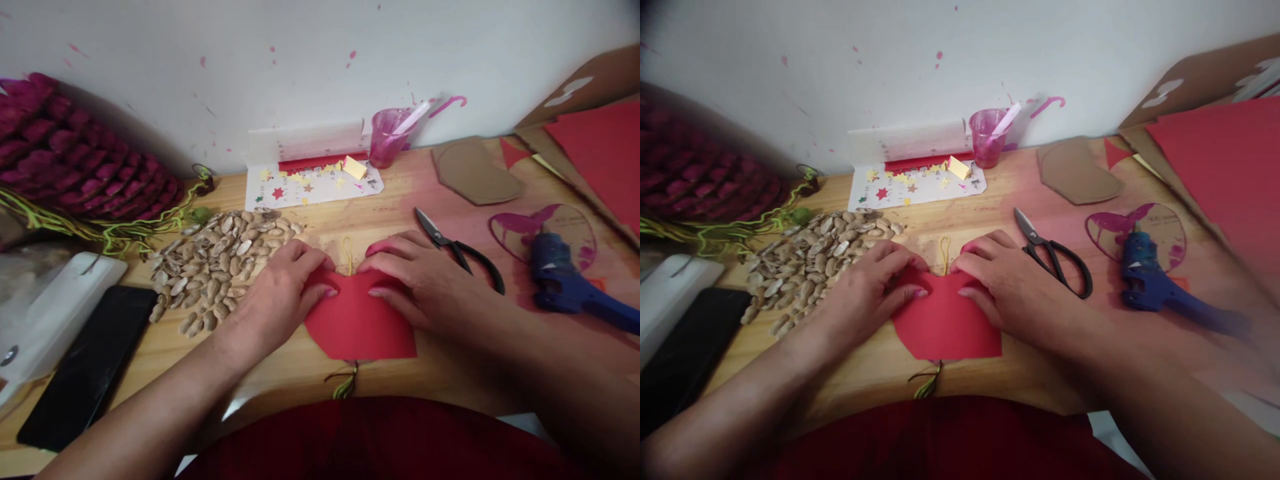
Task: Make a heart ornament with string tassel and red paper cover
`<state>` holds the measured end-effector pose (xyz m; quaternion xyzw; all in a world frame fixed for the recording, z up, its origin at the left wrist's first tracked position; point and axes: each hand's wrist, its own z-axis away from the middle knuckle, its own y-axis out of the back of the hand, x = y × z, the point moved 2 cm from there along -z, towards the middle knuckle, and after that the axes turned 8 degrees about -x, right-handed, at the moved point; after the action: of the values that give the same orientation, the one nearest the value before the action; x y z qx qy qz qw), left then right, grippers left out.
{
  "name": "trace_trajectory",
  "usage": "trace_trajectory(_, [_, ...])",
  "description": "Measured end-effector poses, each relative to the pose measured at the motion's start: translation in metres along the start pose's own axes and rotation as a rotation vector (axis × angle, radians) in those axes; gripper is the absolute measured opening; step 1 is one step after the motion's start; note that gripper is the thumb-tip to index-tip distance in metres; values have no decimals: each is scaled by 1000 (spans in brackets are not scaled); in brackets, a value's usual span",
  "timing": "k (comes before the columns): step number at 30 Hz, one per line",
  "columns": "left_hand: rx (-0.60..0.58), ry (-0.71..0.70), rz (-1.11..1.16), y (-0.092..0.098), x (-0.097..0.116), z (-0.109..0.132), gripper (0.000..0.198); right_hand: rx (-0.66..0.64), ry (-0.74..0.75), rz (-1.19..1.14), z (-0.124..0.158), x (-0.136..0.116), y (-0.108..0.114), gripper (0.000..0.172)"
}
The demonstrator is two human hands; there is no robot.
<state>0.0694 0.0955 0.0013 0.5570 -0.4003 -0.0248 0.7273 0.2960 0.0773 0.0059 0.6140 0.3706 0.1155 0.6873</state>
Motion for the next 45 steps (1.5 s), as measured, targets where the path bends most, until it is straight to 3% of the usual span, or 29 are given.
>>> trace_trajectory(16, [70,-84,-15,-1,1,2,14,-35,-30,0,0,-3,2,19])
trace_trajectory(31, [131,-5,30,1,1,-1,28,-47,-46,1,1,-4,2,19])
trace_trajectory(45, [208,-33,17,0,1,-3,21,-23,-11,-6,1,-4,1,19])
